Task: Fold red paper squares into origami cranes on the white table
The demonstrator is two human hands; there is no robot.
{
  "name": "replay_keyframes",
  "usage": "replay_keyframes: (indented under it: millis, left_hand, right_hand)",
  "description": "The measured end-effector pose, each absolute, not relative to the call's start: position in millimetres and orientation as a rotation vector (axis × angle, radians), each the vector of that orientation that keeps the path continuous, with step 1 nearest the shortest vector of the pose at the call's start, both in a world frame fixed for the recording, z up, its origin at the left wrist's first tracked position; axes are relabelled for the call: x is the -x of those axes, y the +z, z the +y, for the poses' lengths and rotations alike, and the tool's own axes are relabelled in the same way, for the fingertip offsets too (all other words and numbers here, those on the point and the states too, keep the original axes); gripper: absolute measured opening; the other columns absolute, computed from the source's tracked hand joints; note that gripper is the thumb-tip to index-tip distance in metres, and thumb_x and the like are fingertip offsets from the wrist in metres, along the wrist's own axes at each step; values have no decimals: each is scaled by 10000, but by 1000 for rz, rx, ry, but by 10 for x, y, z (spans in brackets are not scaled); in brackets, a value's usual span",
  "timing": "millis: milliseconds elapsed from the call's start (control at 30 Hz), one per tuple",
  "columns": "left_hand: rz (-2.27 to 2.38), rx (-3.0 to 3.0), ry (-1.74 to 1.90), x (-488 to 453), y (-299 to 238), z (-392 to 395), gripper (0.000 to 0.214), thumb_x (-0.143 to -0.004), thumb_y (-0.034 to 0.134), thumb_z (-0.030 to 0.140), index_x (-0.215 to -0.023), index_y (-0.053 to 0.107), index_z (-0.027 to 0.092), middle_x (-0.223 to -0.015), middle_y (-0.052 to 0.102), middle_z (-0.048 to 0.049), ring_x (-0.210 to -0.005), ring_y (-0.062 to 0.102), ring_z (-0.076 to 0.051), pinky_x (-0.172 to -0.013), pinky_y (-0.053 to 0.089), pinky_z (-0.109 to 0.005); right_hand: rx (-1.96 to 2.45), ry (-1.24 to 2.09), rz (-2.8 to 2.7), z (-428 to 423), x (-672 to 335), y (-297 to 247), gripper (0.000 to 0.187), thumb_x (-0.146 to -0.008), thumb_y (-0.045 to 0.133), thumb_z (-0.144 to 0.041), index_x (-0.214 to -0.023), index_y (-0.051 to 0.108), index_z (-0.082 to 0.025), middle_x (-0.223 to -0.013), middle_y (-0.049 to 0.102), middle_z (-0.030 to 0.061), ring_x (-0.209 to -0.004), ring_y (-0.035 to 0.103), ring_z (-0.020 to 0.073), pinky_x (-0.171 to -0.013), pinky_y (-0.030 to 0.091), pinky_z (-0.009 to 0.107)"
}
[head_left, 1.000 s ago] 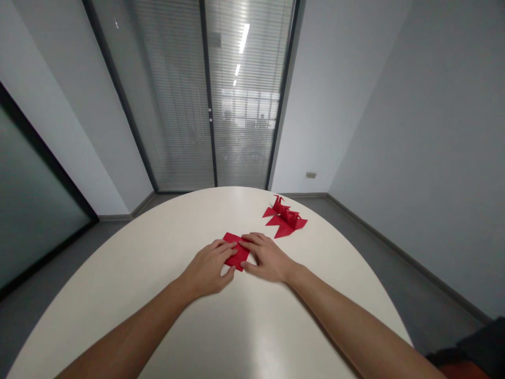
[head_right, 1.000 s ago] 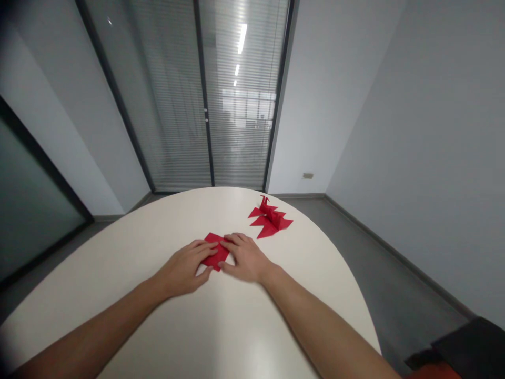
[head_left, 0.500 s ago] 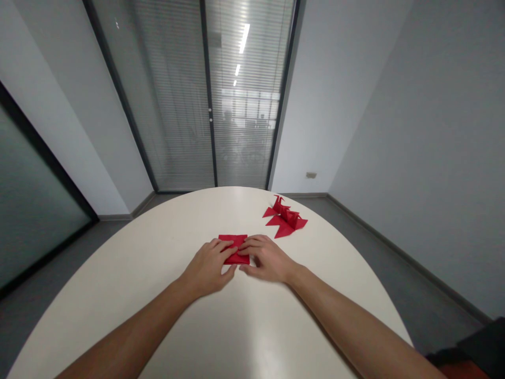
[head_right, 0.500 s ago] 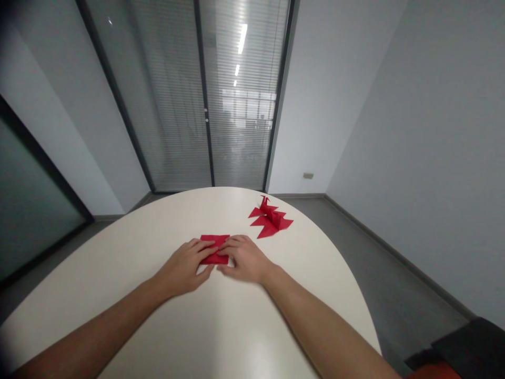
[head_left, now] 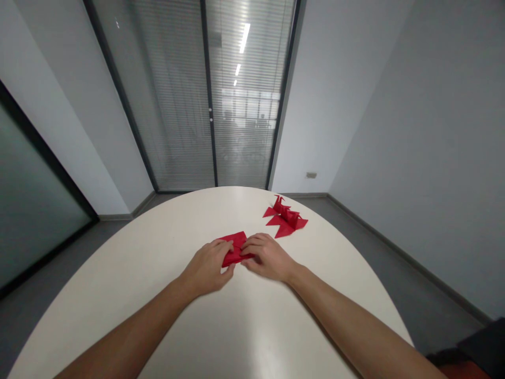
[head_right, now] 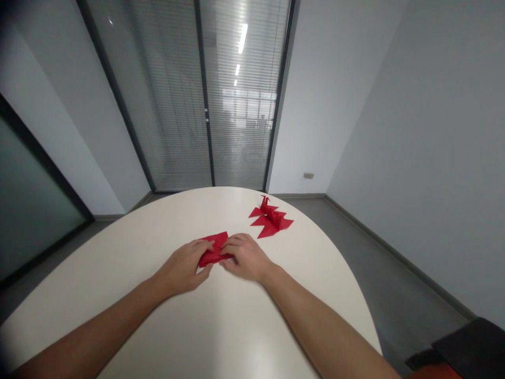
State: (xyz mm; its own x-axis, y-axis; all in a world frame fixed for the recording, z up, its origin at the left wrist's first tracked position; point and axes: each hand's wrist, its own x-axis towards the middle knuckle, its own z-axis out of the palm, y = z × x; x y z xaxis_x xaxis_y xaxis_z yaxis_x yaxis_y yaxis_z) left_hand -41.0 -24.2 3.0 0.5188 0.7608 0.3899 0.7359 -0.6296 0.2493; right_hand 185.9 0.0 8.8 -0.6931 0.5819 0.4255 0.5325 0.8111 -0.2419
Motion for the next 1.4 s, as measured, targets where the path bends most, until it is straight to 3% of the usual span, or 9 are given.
replay_keyframes:
  millis: [200, 467, 833, 1267, 1400]
  left_hand:
    - [1315, -2706, 723, 408, 41, -241, 222, -825, 605, 220, -1045, 597, 196, -1074, 688, -92, -1013, 619, -269, -913, 499, -414]
    - [1311, -2708, 711, 404, 95, -256, 112, -838, 621, 237, -942, 613, 196, -995, 701, -81, -960, 629, -265, -879, 494, -400]
    - [1402, -2613, 702, 417, -8, -152, 244, -958, 496, 180, -1128, 670, 163, -1116, 723, -100, -1030, 639, -247, -915, 500, -391]
    - [1477, -2491, 785, 443, -114, -119, 384, -926, 503, 134, -1300, 581, 171, -1210, 685, -111, -1087, 635, -239, -966, 494, -396]
    - [1437, -2516, 785, 448, -98, -128, 355, -922, 513, 125, -1249, 630, 194, -1170, 707, -87, -1056, 644, -233, -939, 511, -392]
  right_hand:
    - [868, 153, -2506, 0, -1856, 100, 88, -915, 604, -194, -922, 690, -205, -943, 736, 44, -946, 651, 207, -925, 434, 374]
    - [956, 185, -2456, -15, -1846, 102, 97, -839, 609, -104, -854, 663, -183, -856, 722, 44, -857, 641, 202, -853, 445, 343]
    - [1007, 151, -2466, -3, -1847, 94, 140, -915, 624, -281, -849, 678, -169, -800, 702, 47, -769, 608, 189, -761, 434, 314]
    - [1038, 187, -2423, 17, -1859, 61, 154, -932, 566, -159, -1017, 691, -186, -942, 707, 59, -866, 629, 197, -801, 474, 317]
    - [991, 203, -2399, 34, -1869, 30, 207, -909, 566, -107, -1037, 700, -201, -1016, 694, 55, -920, 634, 185, -837, 494, 302]
